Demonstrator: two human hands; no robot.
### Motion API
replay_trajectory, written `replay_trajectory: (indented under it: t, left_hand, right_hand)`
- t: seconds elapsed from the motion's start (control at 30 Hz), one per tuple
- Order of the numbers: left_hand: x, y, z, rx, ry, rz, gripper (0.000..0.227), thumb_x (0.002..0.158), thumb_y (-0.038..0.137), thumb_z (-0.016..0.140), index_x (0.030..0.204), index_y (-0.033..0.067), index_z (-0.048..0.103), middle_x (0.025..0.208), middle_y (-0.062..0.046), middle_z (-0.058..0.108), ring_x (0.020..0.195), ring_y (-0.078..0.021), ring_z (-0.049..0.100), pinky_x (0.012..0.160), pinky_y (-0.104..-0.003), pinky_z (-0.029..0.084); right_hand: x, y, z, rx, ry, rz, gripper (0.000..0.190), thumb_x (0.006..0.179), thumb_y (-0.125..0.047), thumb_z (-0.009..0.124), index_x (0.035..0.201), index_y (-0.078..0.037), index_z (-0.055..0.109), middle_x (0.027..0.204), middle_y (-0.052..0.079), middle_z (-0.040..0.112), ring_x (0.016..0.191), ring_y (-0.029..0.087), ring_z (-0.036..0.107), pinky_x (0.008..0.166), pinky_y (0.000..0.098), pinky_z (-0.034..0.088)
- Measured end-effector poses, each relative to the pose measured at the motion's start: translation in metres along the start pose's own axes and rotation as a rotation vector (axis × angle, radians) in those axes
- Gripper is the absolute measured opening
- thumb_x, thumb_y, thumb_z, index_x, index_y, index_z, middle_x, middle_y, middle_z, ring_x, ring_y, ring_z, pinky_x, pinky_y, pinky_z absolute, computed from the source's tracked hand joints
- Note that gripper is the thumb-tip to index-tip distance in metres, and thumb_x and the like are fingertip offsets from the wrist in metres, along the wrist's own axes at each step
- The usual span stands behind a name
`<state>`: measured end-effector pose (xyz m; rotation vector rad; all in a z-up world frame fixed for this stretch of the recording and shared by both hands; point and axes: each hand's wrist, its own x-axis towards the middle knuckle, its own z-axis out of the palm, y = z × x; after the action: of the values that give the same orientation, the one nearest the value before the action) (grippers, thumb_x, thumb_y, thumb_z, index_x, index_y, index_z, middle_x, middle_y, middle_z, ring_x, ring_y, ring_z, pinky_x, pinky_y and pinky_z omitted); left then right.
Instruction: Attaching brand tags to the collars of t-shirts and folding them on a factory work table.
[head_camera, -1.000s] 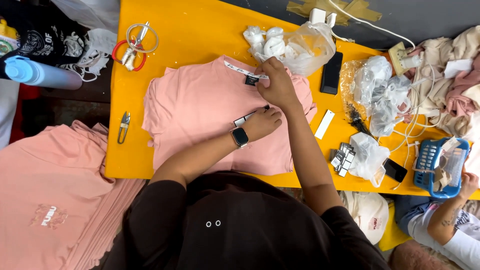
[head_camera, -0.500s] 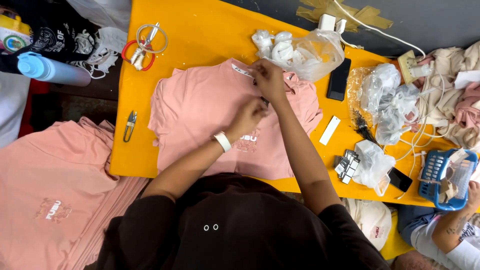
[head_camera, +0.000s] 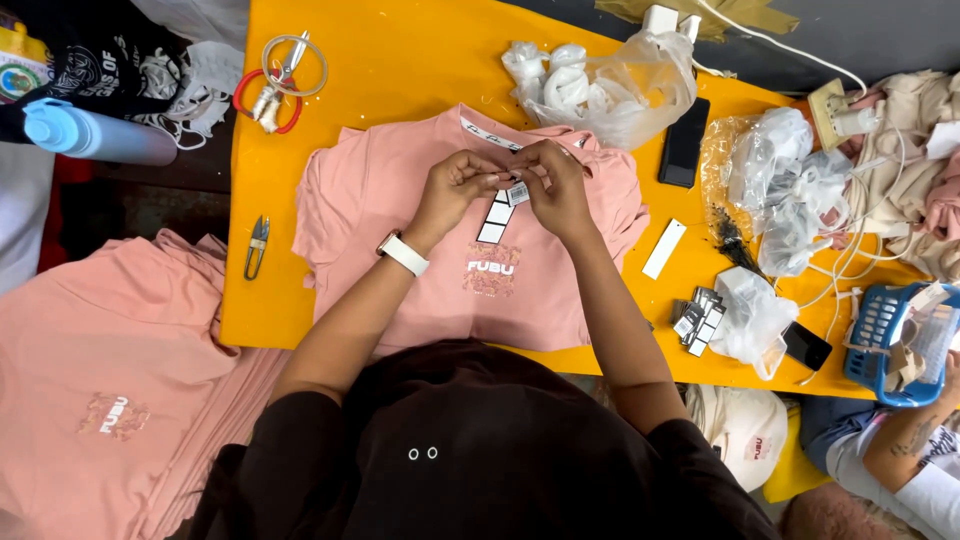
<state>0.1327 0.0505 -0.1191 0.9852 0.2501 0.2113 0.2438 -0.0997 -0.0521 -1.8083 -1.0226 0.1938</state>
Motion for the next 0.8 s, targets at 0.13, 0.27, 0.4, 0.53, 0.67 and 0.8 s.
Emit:
replay_trajectory:
  t: [0.13,0.27,0.4,0.53,0.67,0.8]
  left_hand:
    - [-0.004,0.009,0.003,-0.036,0.011,-0.02,0.013,0.097,-0.002,0.067,0.11,-0.0028,0.065,0.102,-0.017,0.077,0.092,-0.0205,0.077,0.079,-0.025,0.066]
    - [-0.002,-0.002,0.0,-0.038,0.015,-0.032,0.014,0.096,-0.002,0.07,0.11,-0.0027,0.065,0.102,-0.018,0.077,0.09,-0.0216,0.078,0.078,-0.027,0.067]
    - [-0.001,-0.005,-0.003,-0.007,0.029,-0.038,0.021,0.094,0.001,0.074,0.113,-0.0013,0.065,0.1,-0.015,0.077,0.086,-0.0185,0.078,0.075,-0.026,0.068]
    - [0.005,-0.025,-0.014,0.159,0.097,-0.105,0.014,0.09,0.007,0.081,0.1,0.0046,0.072,0.088,-0.005,0.075,0.076,-0.01,0.074,0.064,-0.02,0.065]
    - [0.001,-0.019,-0.013,0.177,0.065,-0.164,0.016,0.087,0.009,0.083,0.1,0.0042,0.074,0.083,-0.003,0.071,0.072,-0.0095,0.074,0.06,-0.019,0.066]
    - [-0.007,-0.001,-0.013,0.235,0.007,-0.114,0.012,0.087,0.005,0.079,0.089,0.0097,0.068,0.104,-0.009,0.08,0.09,-0.0103,0.073,0.071,-0.023,0.061]
  right_hand:
    - [0.001,-0.006,-0.001,-0.004,-0.026,-0.02,0.012,0.092,0.003,0.074,0.102,-0.003,0.073,0.087,0.013,0.07,0.084,0.033,0.069,0.081,0.0435,0.053]
    - [-0.001,-0.001,0.002,-0.023,-0.051,-0.052,0.01,0.093,0.004,0.073,0.099,-0.003,0.071,0.087,0.013,0.068,0.083,0.034,0.068,0.079,0.0443,0.053]
    - [0.0,-0.005,0.006,-0.104,-0.096,-0.121,0.01,0.092,0.006,0.071,0.096,-0.003,0.068,0.087,0.014,0.067,0.083,0.037,0.066,0.076,0.0468,0.053]
    - [0.001,-0.005,0.011,-0.139,-0.109,-0.126,0.017,0.088,0.009,0.071,0.094,-0.006,0.064,0.086,0.011,0.065,0.081,0.034,0.065,0.075,0.0446,0.053]
    - [-0.006,-0.003,0.018,-0.171,-0.133,-0.128,0.019,0.087,0.008,0.074,0.093,-0.007,0.063,0.084,0.009,0.064,0.08,0.033,0.065,0.074,0.0438,0.053]
    - [-0.012,-0.014,0.007,-0.175,-0.123,0.054,0.032,0.094,0.006,0.07,0.123,-0.002,0.06,0.12,0.015,0.063,0.112,0.03,0.061,0.097,0.0388,0.051]
